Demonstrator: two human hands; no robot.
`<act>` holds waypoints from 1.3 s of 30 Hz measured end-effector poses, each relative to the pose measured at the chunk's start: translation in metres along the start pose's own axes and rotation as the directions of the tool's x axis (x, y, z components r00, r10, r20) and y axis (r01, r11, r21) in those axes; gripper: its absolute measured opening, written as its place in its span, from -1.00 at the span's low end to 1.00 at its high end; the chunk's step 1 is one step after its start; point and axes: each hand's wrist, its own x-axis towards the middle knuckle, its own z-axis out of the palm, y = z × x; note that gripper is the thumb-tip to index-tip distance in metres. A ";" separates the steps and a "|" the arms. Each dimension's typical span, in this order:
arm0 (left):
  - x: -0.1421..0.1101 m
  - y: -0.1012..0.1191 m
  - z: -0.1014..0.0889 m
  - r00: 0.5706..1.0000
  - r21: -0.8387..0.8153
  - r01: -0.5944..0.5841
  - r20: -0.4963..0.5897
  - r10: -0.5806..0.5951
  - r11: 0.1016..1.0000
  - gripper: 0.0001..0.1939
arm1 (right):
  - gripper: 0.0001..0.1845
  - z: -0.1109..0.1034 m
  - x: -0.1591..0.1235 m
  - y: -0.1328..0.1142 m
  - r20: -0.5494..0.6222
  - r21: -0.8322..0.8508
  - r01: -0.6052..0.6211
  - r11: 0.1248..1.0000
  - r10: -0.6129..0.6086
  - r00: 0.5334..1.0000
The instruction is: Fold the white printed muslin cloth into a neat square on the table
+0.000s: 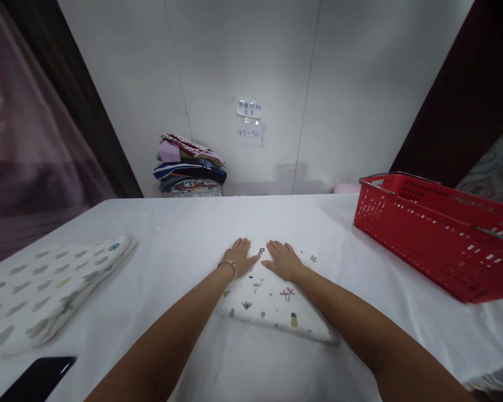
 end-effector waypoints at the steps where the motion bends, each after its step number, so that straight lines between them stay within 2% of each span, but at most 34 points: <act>1: 0.002 0.001 -0.003 1.000 0.014 0.010 0.017 -0.010 1.000 -0.27 | -0.23 0.003 0.000 0.001 -0.006 0.000 -0.002 1.000 0.002 1.000; 3: 0.006 0.005 -0.008 1.000 0.057 0.016 0.022 -0.018 0.998 -0.27 | -0.24 0.006 -0.002 0.003 -0.016 -0.001 -0.002 1.000 0.002 1.000; 6: 0.011 0.009 -0.010 0.999 0.105 -0.044 -0.022 0.046 0.993 -0.28 | -0.24 0.004 -0.004 0.003 -0.017 0.005 0.003 1.000 -0.003 1.000; 8: 0.013 0.009 -0.006 0.997 0.090 -0.076 -0.014 0.078 0.993 -0.30 | -0.23 0.001 -0.003 0.001 -0.011 0.012 0.001 1.000 -0.001 1.000; 13: 0.016 0.004 0.005 0.998 0.032 -0.059 -0.003 0.059 0.998 -0.32 | -0.21 -0.015 0.000 0.004 0.080 0.082 -0.025 0.996 0.019 0.997; 16: 0.017 0.001 0.006 0.998 -0.013 -0.067 -0.011 0.066 0.998 -0.32 | -0.21 -0.024 -0.010 0.019 0.020 0.049 -0.112 0.993 0.111 0.994; 20: 0.019 -0.002 0.006 0.997 -0.064 -0.080 -0.023 0.079 0.995 -0.33 | -0.31 -0.018 -0.034 0.044 -0.058 -0.002 -0.256 0.967 0.256 0.965; 25: 0.019 -0.004 0.009 0.996 -0.061 -0.091 0.008 0.092 0.994 -0.30 | -0.34 -0.007 -0.041 0.051 -0.094 0.002 -0.245 0.969 0.244 0.965; 29: 0.019 0.001 0.002 0.996 -0.088 -0.082 0.027 0.084 0.993 -0.31 | -0.35 -0.012 -0.035 0.048 -0.081 0.048 -0.243 0.969 0.246 0.966; 32: 0.017 0.002 -0.012 1.000 -0.191 -0.017 -0.004 0.017 0.981 -0.34 | -0.35 -0.020 -0.034 0.055 -0.037 0.147 -0.264 0.953 0.271 0.962; 34: 0.010 -0.004 -0.021 0.997 -0.244 0.032 -0.067 -0.050 0.969 -0.36 | -0.34 -0.024 -0.040 0.065 -0.086 0.223 -0.308 0.925 0.333 0.939; 37: -0.016 -0.022 -0.024 0.973 -0.282 0.153 -0.123 -0.194 0.947 -0.36 | -0.40 -0.024 -0.054 0.083 -0.175 0.318 -0.360 0.877 0.427 0.887; 39: -0.039 -0.032 -0.020 0.947 -0.290 0.269 -0.091 -0.307 0.918 -0.36 | -0.47 -0.022 -0.063 0.092 -0.149 0.334 -0.362 0.870 0.428 0.891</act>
